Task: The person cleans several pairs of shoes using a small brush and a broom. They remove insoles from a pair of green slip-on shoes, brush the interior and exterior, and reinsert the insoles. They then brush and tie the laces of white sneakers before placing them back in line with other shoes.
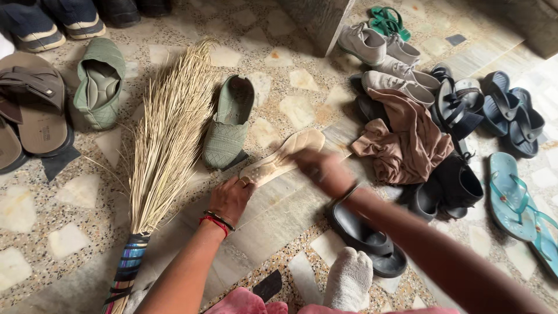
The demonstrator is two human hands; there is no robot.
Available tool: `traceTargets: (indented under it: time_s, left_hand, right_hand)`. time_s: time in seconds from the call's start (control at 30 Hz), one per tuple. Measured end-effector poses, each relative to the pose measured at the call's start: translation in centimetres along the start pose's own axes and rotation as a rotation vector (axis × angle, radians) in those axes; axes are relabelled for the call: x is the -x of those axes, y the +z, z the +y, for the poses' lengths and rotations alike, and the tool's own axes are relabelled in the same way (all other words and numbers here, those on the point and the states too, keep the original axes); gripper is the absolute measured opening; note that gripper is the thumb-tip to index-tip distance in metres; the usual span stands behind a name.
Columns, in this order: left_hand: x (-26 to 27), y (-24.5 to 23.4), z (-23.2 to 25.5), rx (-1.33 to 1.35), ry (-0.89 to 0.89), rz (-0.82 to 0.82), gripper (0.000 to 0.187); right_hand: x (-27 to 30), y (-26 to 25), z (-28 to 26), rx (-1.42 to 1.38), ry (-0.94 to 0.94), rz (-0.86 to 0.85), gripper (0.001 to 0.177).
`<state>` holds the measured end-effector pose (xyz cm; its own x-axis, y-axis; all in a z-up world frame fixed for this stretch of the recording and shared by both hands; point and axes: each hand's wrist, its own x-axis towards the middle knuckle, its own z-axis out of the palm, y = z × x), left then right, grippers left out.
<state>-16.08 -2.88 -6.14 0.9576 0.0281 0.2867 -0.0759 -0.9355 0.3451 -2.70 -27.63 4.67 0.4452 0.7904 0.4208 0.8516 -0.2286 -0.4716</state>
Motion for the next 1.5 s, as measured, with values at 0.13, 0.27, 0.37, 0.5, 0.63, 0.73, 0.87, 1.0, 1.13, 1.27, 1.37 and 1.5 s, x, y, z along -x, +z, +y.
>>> traceTargets:
  time_s: [0.13, 0.27, 0.37, 0.5, 0.63, 0.73, 0.87, 1.0, 1.13, 1.27, 1.37, 1.5]
  left_hand:
    - [-0.5, -1.0, -0.2, -0.061, 0.184, 0.046, 0.013]
    - [-0.5, -0.7, -0.2, -0.071, 0.251, 0.126, 0.013]
    - [-1.2, -0.3, -0.2, -0.041, 0.091, 0.013, 0.01]
    - [-1.0, -0.4, -0.3, 0.104, -0.113, -0.182, 0.014]
    - [-0.4, 0.0, -0.4, -0.064, 0.185, 0.044, 0.009]
    - [-0.6, 0.9, -1.0, -0.052, 0.199, 0.047, 0.009]
    - [-0.2, 1.9, -1.3, 0.102, 0.059, 0.079, 0.014]
    - [-1.7, -0.7, -0.6, -0.017, 0.153, -0.049, 0.017]
    - [-4.8, -5.6, 2.1, 0.226, -0.123, 0.349, 0.027]
    - [-11.2, -10.9, 2.0, 0.197, -0.484, 0.518, 0.019]
    - [-13.7, -13.7, 0.8, 0.129, -0.466, 0.614, 0.018]
    - [-14.5, -14.9, -0.7, 0.056, -0.464, 0.53, 0.024]
  right_hand:
    - [1.4, 4.3, 0.2, -0.11, 0.096, -0.177, 0.025]
    - [-1.1, 0.8, 4.2, 0.7, 0.181, -0.559, 0.021]
    - [-2.1, -1.1, 2.6, 0.128, 0.168, -0.132, 0.02]
    - [-0.8, 1.7, 0.7, -0.11, -0.118, -0.17, 0.018]
    - [-1.3, -1.8, 4.3, 0.378, 0.611, -0.5, 0.027]
    - [-1.6, -3.5, 6.1, 0.468, 0.486, -0.289, 0.027]
    - [0.2, 0.4, 5.3, 0.135, -0.051, -0.123, 0.019]
    - [-1.0, -0.5, 6.4, 0.172, 0.384, -0.156, 0.023]
    - [-1.3, -4.7, 5.8, 0.307, 0.248, 0.153, 0.014]
    - [-0.3, -0.7, 0.7, -0.071, -0.136, 0.178, 0.016]
    - [-0.1, 3.5, -2.9, -0.131, -0.131, -0.039, 0.016]
    - [-0.8, 5.4, 0.0, -0.151, -0.162, -0.046, 0.022]
